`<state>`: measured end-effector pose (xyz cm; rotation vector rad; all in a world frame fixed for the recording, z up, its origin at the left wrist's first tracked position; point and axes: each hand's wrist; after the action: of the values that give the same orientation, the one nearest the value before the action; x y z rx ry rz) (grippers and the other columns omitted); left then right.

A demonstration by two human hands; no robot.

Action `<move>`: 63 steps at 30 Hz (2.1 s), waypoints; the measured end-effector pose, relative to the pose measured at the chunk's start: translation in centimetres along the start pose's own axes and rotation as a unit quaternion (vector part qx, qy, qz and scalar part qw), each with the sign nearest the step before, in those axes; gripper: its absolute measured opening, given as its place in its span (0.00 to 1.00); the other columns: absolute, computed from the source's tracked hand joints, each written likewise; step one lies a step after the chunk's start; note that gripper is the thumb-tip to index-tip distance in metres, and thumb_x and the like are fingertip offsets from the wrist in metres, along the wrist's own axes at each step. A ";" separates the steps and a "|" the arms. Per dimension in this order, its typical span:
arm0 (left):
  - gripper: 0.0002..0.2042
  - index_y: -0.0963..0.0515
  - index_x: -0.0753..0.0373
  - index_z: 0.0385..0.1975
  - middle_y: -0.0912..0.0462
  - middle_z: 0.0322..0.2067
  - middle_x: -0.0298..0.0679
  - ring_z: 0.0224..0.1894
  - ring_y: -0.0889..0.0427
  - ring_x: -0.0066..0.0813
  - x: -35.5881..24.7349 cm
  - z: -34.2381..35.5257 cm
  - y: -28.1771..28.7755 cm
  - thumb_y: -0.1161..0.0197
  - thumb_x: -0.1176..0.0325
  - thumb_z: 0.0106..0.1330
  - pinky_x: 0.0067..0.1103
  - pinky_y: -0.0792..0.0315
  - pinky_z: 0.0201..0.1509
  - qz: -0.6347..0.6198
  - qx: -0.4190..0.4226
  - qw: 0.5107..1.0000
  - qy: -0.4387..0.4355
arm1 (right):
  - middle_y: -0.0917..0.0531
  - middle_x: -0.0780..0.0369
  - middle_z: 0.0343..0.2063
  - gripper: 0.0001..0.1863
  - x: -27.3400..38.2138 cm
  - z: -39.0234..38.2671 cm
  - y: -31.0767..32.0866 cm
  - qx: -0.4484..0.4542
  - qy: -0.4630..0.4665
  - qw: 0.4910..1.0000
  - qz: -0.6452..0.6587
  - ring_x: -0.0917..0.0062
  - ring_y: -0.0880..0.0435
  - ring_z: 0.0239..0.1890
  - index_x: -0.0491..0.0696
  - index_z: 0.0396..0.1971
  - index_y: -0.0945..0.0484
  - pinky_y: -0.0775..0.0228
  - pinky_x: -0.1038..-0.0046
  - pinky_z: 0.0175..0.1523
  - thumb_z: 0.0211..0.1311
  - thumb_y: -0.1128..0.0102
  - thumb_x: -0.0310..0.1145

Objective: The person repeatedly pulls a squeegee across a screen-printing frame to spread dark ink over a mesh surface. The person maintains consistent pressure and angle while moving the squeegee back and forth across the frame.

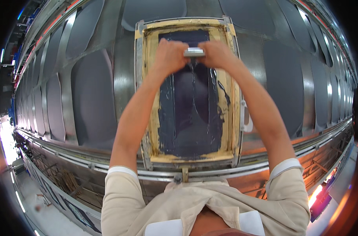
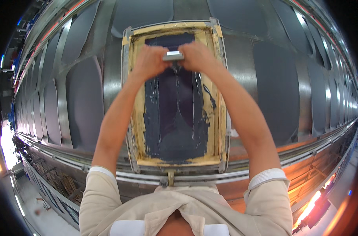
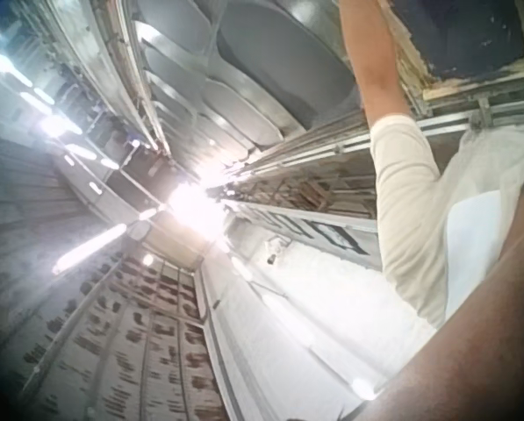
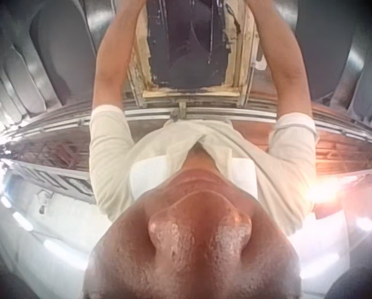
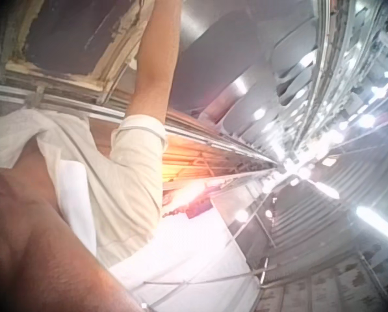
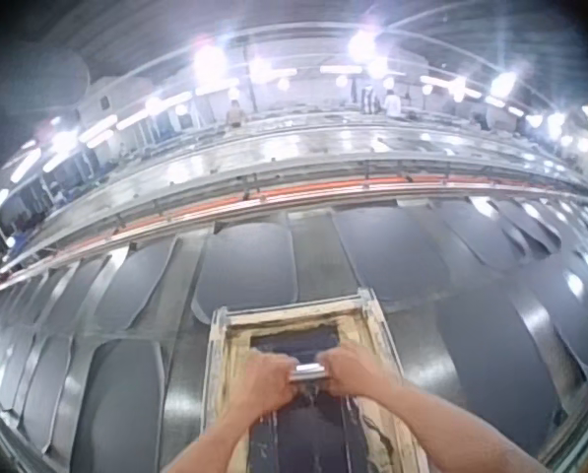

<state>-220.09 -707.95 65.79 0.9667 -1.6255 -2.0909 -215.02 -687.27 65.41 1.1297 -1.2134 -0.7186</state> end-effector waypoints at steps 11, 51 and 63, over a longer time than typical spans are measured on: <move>0.16 0.12 0.51 0.41 0.11 0.34 0.43 0.41 0.13 0.47 8.2 11.6 -0.9 0.22 0.57 0.52 0.36 0.22 0.49 -0.005 0.060 0.993 0.101 | 0.12 0.50 0.34 0.15 -8.1 13.6 0.5 0.031 -0.004 0.999 0.044 0.53 0.12 0.40 0.48 0.36 0.13 0.21 0.56 0.48 0.51 0.28 0.41; 0.05 0.19 0.56 0.28 0.19 0.31 0.33 0.41 0.20 0.33 -15.8 -30.6 1.2 0.33 0.72 0.51 0.31 0.34 0.55 0.034 -0.082 0.995 0.040 | 0.16 0.60 0.29 0.17 3.3 -22.1 -1.7 -0.281 -0.331 0.884 0.175 0.73 0.21 0.32 0.44 0.37 0.18 0.29 0.68 0.40 0.72 0.40 0.45; 0.12 0.15 0.55 0.32 0.13 0.34 0.30 0.40 0.17 0.34 14.2 -53.2 15.0 0.26 0.74 0.46 0.32 0.31 0.50 0.032 -0.093 0.991 0.089 | 0.13 0.54 0.30 0.16 36.0 -0.2 -18.4 -0.326 -0.299 0.851 0.282 0.54 0.14 0.36 0.46 0.35 0.17 0.26 0.60 0.44 0.67 0.38 0.45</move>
<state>-196.50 -759.75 68.89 0.9932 -1.3298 -2.0088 -203.44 -725.69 60.65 -0.0611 -1.5440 -0.9442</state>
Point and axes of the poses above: each hand's wrist, its own z-axis towards the middle knuckle, its own y-axis out of the back of the hand, x = y × z
